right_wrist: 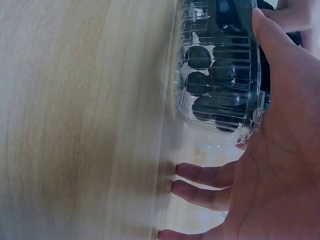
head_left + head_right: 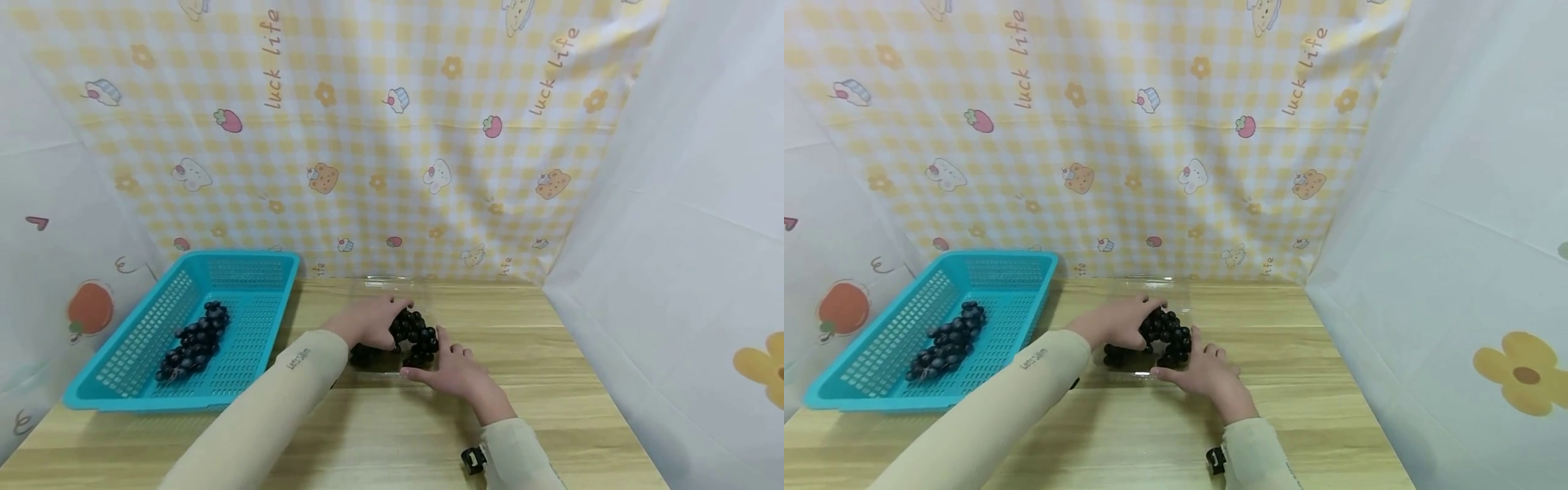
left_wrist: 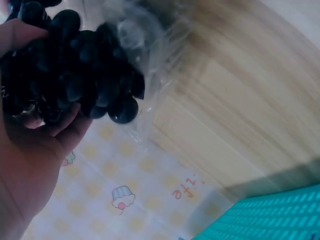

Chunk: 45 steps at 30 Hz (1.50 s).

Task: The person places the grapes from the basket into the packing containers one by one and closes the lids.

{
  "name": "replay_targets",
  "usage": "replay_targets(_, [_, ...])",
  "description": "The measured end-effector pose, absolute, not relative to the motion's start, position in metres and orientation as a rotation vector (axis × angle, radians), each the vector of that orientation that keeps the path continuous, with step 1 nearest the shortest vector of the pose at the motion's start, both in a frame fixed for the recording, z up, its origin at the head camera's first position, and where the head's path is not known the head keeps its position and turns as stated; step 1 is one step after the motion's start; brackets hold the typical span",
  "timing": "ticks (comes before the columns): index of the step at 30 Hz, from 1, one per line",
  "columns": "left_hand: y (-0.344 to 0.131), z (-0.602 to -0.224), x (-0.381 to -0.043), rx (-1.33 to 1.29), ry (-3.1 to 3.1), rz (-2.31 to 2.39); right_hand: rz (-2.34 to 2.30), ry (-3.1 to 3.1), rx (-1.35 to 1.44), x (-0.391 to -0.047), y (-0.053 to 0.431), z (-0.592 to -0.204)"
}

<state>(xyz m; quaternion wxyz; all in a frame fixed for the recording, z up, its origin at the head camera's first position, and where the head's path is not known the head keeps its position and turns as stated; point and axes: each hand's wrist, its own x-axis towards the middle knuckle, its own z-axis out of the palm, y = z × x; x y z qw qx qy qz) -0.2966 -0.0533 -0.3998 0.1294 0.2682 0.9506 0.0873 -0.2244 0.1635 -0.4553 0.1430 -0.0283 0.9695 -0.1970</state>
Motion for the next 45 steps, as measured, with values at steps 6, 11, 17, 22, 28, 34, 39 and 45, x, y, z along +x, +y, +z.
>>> replay_targets(6, [-0.059,-0.390,-0.310,0.739,2.715,0.579,-0.563,2.805,-0.094,-0.225,0.162,-0.454])
replay_targets(11, [-0.064,-0.388,-0.317,0.712,2.723,0.602,-0.555,2.805,-0.094,-0.225,0.161,-0.455])
replay_targets(17, [-0.070,-0.389,-0.319,0.655,2.673,0.667,-0.555,2.800,-0.095,-0.224,0.161,-0.455])
replay_targets(22, [-0.070,-0.390,-0.318,0.560,2.616,0.731,-0.558,2.801,-0.098,-0.223,0.160,-0.454])
replay_targets(28, [-0.055,-0.385,-0.311,0.596,2.813,0.432,-0.531,2.821,-0.112,-0.224,0.160,-0.454])
replay_targets(34, [-0.039,-0.387,-0.292,0.809,3.028,-0.225,-0.523,2.823,-0.110,-0.225,0.160,-0.454])
replay_targets(39, [-0.026,-0.397,-0.271,0.780,3.052,-0.489,-0.564,2.808,-0.102,-0.224,0.161,-0.454])
replay_targets(45, [-0.016,-0.411,-0.264,0.681,3.101,-0.578,-0.553,2.824,-0.099,-0.225,0.163,-0.456])
